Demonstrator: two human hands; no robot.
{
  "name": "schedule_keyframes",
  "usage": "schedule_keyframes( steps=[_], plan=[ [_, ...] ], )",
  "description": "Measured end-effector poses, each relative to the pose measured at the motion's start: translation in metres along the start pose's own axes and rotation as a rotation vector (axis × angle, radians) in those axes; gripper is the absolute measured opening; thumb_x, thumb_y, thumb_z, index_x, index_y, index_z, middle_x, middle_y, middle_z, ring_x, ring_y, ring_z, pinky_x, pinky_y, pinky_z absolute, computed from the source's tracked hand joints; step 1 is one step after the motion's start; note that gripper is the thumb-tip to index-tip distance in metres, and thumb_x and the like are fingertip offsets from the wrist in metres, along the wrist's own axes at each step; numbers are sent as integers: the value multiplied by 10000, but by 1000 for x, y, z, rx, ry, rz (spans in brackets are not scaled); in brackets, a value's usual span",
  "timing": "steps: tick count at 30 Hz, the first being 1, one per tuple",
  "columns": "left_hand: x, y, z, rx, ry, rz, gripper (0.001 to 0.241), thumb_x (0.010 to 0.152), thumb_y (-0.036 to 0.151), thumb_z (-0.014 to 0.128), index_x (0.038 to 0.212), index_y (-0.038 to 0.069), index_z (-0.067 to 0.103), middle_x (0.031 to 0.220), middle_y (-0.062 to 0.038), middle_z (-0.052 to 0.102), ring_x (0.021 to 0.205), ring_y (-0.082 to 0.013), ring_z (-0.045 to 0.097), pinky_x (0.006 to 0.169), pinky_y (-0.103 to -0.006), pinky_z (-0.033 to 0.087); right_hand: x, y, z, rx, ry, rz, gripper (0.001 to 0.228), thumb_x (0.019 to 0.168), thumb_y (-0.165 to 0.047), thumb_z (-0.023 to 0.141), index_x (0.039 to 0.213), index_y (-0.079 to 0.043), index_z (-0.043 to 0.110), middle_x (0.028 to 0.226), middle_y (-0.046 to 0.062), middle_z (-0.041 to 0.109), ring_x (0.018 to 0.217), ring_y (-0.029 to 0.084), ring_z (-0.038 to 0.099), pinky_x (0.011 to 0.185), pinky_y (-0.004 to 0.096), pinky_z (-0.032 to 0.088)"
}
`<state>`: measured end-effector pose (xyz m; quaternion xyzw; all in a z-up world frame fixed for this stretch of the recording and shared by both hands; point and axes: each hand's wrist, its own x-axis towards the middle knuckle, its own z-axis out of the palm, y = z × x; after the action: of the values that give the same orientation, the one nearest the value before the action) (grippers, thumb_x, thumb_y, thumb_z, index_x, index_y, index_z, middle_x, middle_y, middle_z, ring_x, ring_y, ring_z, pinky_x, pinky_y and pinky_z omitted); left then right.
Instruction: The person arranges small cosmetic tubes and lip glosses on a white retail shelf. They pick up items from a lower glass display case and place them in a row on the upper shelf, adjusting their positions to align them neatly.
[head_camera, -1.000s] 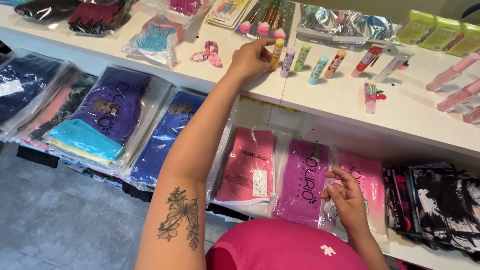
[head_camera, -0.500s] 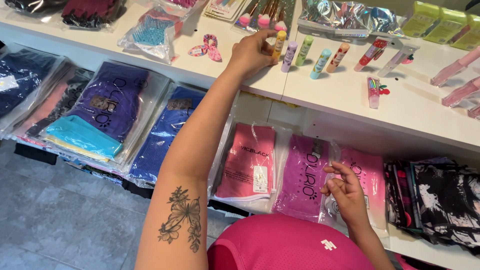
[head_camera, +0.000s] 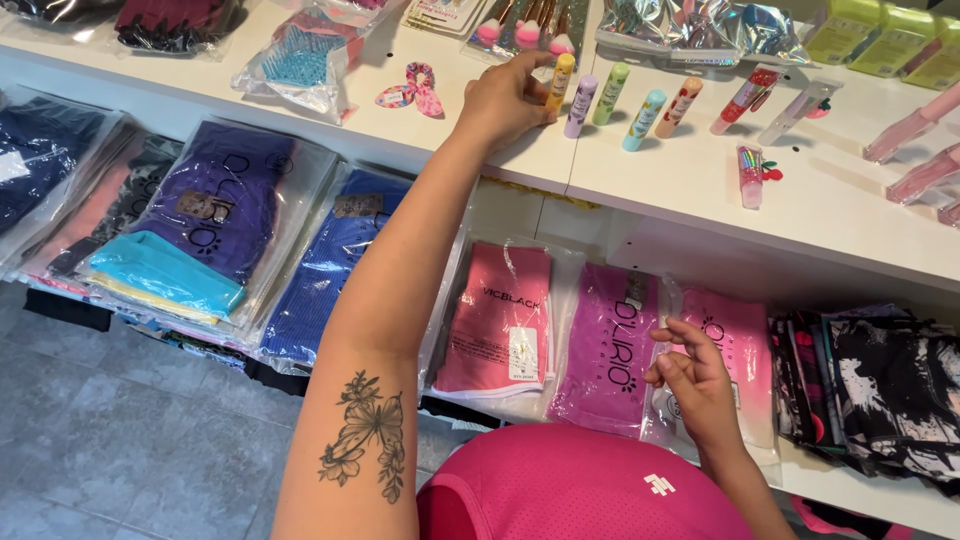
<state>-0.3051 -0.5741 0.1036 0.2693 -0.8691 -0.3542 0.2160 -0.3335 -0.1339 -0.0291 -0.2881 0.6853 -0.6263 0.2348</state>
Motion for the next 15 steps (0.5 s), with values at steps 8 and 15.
schedule_keyframes(
  steps=[8, 15],
  plan=[
    [-2, 0, 0, -12, 3, 29, 691, 761, 261, 840, 1391, 350, 572, 1013, 179, 798, 1103, -99, 701, 966, -403, 349, -3, 6, 1, 8, -3, -14, 508, 951, -84, 603, 1445, -46, 488, 1301, 170, 629, 749, 206, 673, 731, 312, 543],
    [-12, 7, -10, 48, -28, 78, 874, 747, 337, 884, 1489, 324, 423, 1197, 98, 788, 1210, -201, 638, 1000, -456, 351, -8, 8, 2, -7, 4, -32, 511, 951, -93, 605, 1446, -49, 485, 1298, 173, 633, 738, 197, 681, 731, 303, 550]
  ],
)
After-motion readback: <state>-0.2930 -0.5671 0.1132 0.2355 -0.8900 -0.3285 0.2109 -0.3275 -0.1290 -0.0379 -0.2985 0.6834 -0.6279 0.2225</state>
